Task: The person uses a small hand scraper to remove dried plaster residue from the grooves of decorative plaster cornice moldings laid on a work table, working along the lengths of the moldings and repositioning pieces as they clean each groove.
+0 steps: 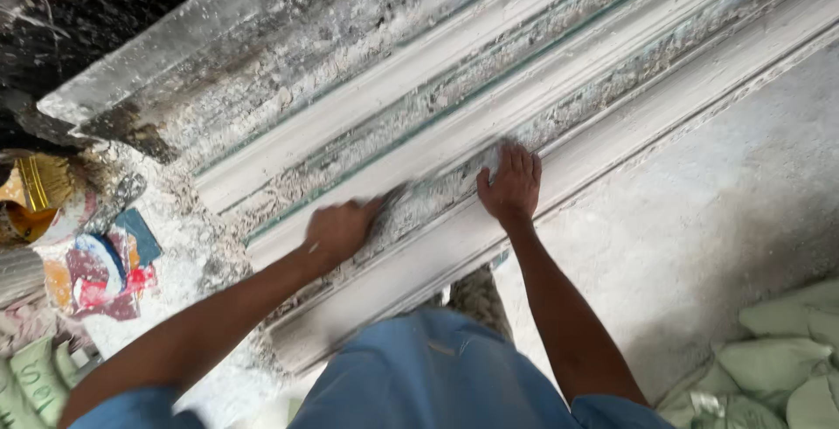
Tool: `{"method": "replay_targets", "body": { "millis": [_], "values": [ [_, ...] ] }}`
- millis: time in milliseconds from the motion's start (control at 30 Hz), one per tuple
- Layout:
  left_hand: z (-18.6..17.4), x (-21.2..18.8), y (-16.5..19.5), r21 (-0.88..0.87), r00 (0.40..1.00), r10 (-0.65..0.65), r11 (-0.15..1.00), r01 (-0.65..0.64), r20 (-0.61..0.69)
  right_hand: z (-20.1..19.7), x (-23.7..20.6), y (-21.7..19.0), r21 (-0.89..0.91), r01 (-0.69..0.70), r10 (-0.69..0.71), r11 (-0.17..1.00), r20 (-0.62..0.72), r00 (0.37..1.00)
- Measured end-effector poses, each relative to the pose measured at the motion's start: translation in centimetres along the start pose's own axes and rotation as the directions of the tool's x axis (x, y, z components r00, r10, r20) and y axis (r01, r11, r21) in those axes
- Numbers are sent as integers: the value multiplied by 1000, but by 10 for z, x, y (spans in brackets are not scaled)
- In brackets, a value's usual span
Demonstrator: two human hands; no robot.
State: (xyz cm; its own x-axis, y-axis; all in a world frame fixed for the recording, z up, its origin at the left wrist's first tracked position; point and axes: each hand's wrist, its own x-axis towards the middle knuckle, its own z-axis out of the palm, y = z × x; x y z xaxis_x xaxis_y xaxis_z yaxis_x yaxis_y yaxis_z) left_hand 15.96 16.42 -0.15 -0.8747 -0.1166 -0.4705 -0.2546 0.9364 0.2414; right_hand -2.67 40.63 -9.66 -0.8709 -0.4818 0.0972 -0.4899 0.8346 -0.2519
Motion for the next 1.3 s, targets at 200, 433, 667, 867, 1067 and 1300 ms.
{"method": "replay_targets", "body": {
  "millis": [200, 433, 667, 867, 1067, 1300],
  "values": [
    [7, 47, 23, 63, 971, 179, 983, -171, -158, -6, -3, 0, 29, 65, -63, 997, -44, 997],
    [-7, 6, 5, -19, 1000, 20, 1000, -20, 4, -7, 2, -2, 38, 21, -20, 999, -8, 1000],
    [4, 62, 28, -26, 988, 112, 993, -115, -105, -13, 0, -7, 41, 21, -22, 999, 25, 999],
    [-10, 15, 17, 24, 999, 38, 999, -38, -30, -16, 5, -7, 25, 9, -10, 1000, 53, 999],
    [-4, 93, 54, 68, 982, 169, 984, -164, -85, -20, 0, -8, 9, -6, 5, 1000, 74, 997],
    [-7, 17, 14, 30, 998, 69, 997, -69, -5, -22, 3, -11, 21, 21, -21, 1000, 11, 1000]
  ]
}}
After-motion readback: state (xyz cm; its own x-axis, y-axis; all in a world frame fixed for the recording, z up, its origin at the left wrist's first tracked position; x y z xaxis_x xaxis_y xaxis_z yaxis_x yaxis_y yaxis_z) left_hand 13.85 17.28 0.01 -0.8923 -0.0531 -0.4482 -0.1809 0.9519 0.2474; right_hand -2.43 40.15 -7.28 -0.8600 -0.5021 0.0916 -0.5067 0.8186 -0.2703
